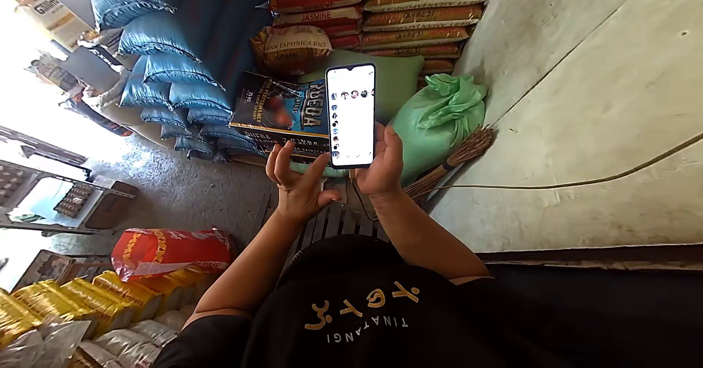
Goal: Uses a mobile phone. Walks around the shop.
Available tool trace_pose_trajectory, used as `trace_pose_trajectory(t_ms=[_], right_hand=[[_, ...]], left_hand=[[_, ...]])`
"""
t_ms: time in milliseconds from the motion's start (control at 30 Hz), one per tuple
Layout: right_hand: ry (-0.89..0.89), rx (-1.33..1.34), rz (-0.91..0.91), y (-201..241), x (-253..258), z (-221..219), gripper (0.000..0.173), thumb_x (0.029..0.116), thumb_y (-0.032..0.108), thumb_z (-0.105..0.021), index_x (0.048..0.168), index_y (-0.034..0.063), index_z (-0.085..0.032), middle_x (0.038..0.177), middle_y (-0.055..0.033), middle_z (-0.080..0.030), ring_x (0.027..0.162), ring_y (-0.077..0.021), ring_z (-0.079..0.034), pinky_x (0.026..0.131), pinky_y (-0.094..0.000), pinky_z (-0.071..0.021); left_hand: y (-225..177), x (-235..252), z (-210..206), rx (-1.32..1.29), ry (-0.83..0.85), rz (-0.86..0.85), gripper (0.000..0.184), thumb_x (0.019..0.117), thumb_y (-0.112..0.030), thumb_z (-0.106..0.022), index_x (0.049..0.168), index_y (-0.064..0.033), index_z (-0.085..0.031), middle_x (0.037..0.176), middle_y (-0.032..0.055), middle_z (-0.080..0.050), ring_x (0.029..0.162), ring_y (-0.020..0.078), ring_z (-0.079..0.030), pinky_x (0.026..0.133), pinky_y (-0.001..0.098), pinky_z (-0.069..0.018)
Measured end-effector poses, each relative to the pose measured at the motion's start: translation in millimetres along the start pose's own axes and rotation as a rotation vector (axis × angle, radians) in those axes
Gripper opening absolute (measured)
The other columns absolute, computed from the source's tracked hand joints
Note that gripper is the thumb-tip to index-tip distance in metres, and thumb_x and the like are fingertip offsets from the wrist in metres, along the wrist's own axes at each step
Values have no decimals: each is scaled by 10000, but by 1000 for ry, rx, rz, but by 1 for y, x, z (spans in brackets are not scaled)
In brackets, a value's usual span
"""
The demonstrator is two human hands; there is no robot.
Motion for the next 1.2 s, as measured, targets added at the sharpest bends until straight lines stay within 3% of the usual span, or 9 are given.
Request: trace_pose_trajectory(t_ms=[333, 633, 800, 1200], right_hand=[[-14, 15, -27, -3, 2, 0, 512, 1075, 453, -240, 1341, 118, -520, 1212, -61, -685, 1114, -189, -682, 938, -423, -585], [0, 27, -18, -4, 7, 0, 507, 1086, 426, -204, 1313, 111, -529, 1188, -73, -695, 1098, -196, -690, 924, -421, -590], [21, 10, 7, -5, 8, 1, 513, 1087, 450, -226, 1329, 112, -527, 1202, -60, -690, 1111, -190, -686, 937, -423, -587], [21, 5, 15, -8, 11, -2, 516, 1082, 461, -244, 1313, 106, -538, 1203, -72, -688, 1111, -198, -684, 941, -436, -585]], left_hand=[[-3, -10, -10, 44, 112, 11, 756, 933, -831, -287, 1365, -299, -606, 1678, 17, -217, 1572, 215, -46, 1252, 453, -12], [-6, -11, -15, -142, 117, -91, 723, 939, -823, -309, 1278, -296, -670, 1654, -20, -257, 1563, 175, -70, 1258, 418, -45], [0, -7, -10, -116, 75, -84, 709, 952, -810, -285, 1286, -298, -644, 1647, -33, -247, 1564, 154, -56, 1262, 405, -38], [16, 9, -2, 1, 15, -6, 744, 947, -818, -243, 1244, -275, -657, 1616, 51, -278, 1564, 197, -81, 1265, 418, -54]])
Point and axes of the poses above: each hand's wrist, its own x-axis towards the middle knuckle, its own z-axis out of the back of the hand, y = z × x, the point moved 3 cm from there along x, towards the middle knuckle
